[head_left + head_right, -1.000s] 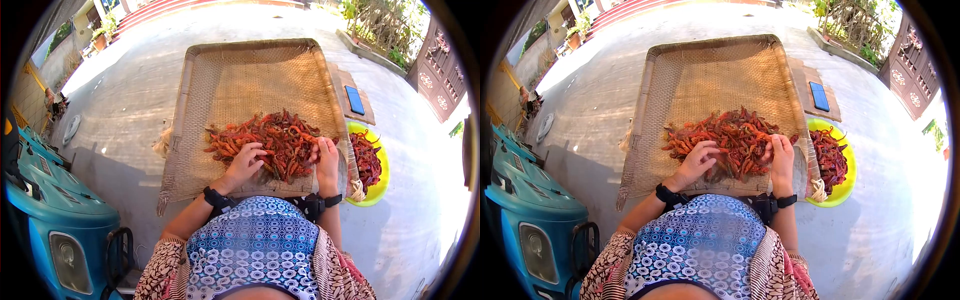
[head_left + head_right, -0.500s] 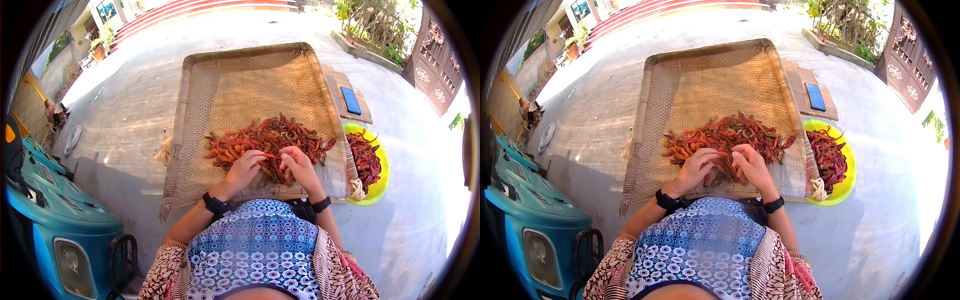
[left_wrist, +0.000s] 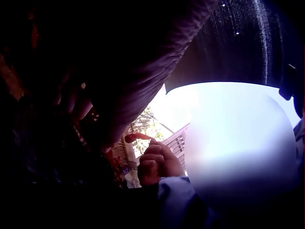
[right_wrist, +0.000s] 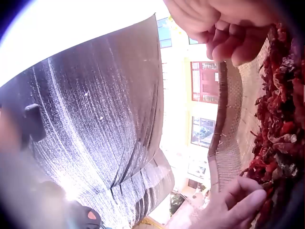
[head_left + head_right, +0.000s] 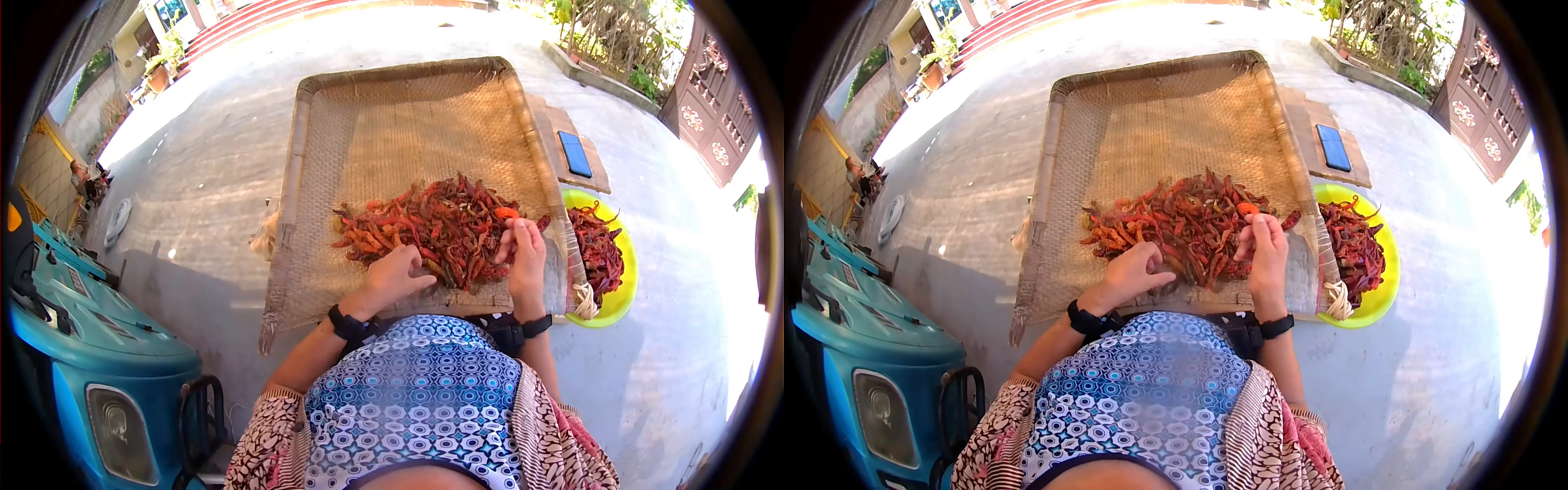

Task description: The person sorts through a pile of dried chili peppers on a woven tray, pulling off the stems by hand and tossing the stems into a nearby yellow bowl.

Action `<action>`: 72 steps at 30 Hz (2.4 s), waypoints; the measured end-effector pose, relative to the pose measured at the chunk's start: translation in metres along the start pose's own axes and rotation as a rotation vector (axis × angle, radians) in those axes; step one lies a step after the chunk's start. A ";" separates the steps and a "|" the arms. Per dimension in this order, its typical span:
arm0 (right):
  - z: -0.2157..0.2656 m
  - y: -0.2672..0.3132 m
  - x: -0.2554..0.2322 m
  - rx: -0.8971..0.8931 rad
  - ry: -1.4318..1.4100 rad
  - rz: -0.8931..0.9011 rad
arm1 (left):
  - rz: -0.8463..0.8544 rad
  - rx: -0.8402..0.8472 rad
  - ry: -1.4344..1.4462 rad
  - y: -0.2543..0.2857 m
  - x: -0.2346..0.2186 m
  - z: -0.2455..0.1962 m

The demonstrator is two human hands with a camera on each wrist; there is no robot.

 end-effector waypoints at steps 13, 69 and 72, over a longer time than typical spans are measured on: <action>-0.012 0.015 0.016 0.169 0.103 0.201 | -0.070 0.187 0.227 -0.003 0.008 0.012; 0.010 0.028 0.033 0.188 0.555 0.550 | 0.155 0.287 0.984 -0.005 0.014 -0.003; -0.015 0.030 0.061 0.317 0.566 0.682 | 0.187 0.303 1.015 -0.002 0.013 -0.006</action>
Point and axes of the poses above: each hand's wrist, its own y-axis away from the middle knuckle, its own x-axis out of the palm, z = x × y, the point moved 5 cm from there along -y, towards the middle knuckle, and after that the axes turned 5 degrees about z, right-handed, at the moved point
